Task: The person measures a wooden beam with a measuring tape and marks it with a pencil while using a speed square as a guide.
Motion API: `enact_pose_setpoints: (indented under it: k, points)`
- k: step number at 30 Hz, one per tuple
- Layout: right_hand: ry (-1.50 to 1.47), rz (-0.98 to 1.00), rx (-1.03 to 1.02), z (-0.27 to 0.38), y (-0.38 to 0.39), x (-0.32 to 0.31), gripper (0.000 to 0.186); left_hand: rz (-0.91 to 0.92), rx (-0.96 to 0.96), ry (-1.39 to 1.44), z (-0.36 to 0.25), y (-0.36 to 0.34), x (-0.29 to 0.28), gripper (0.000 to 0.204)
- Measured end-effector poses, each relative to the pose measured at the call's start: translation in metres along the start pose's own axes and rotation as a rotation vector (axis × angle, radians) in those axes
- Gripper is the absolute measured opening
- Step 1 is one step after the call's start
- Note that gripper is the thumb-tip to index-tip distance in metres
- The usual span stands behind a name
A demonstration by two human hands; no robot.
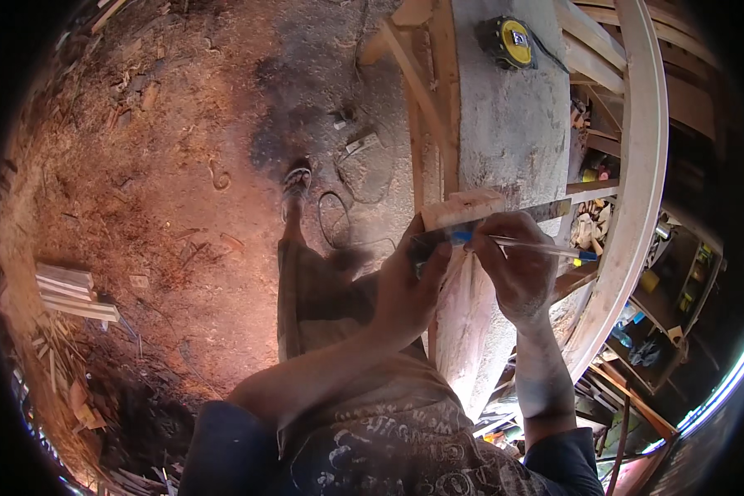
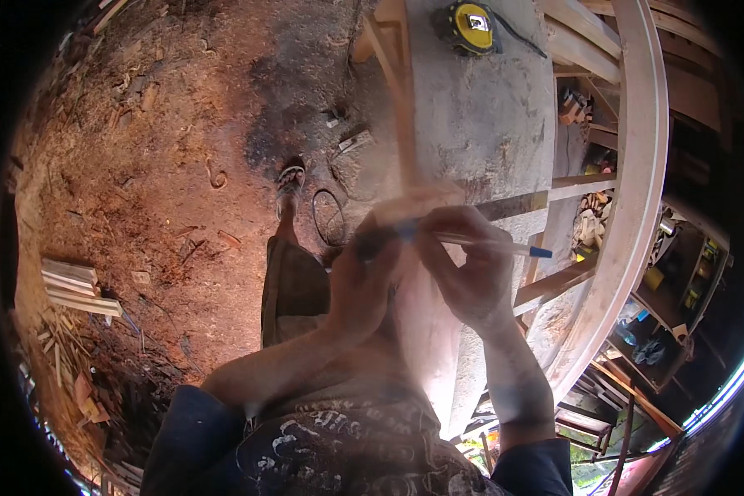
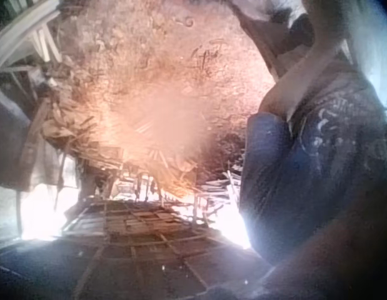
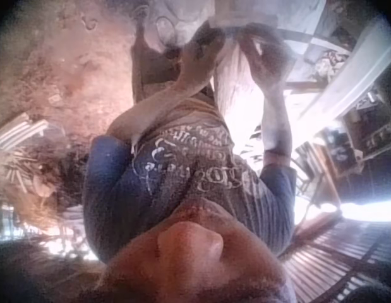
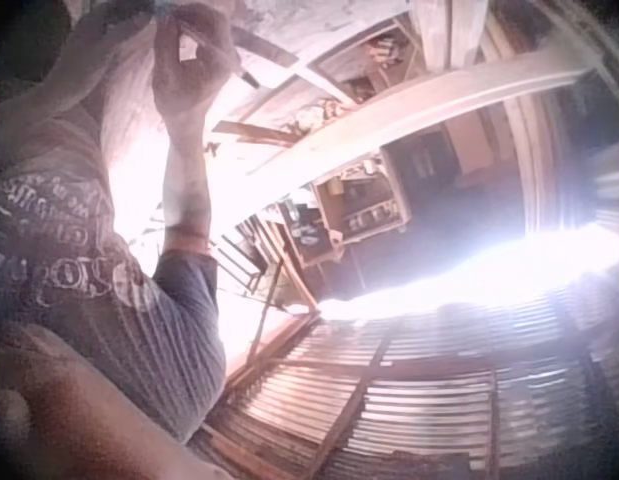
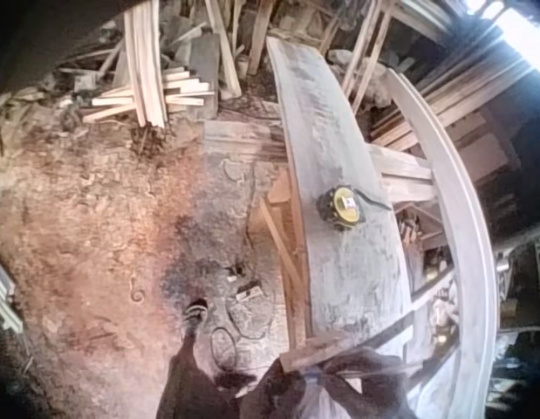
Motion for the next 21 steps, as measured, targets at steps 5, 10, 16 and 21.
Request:
enact_pose_setpoints:
  k: [5, 10, 16, 21]
  points:
    - [-0.018, -0.022, 0.012, 0.003, -0.007, 0.001, 0.012, 0.042, 0.030, 0.072, 0.002, -0.002, 0.001, 0.048]
    - [0.033, 0.015, -0.043, 0.006, -0.010, 0.005, 0.011, 0.024, 0.049, 0.045, 0.003, -0.001, 0.003, 0.052]
    - [0.075, 0.048, -0.055, 0.002, -0.011, 0.005, 0.009, -0.025, 0.080, 0.072, 0.003, -0.002, 0.008, 0.053]
    - [0.118, 0.068, -0.054, 0.004, -0.016, 0.004, 0.008, -0.045, 0.123, 0.016, 0.002, -0.002, 0.009, 0.053]
Point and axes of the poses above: each hand's wrist, its own y-axis away from the middle knuckle, its own x-axis out of the palm, z = x × y, the point moved 6 cm from there along -y, towards the middle knuckle, and after that the axes turned 13 degrees about -x, right-handed, at the moved point
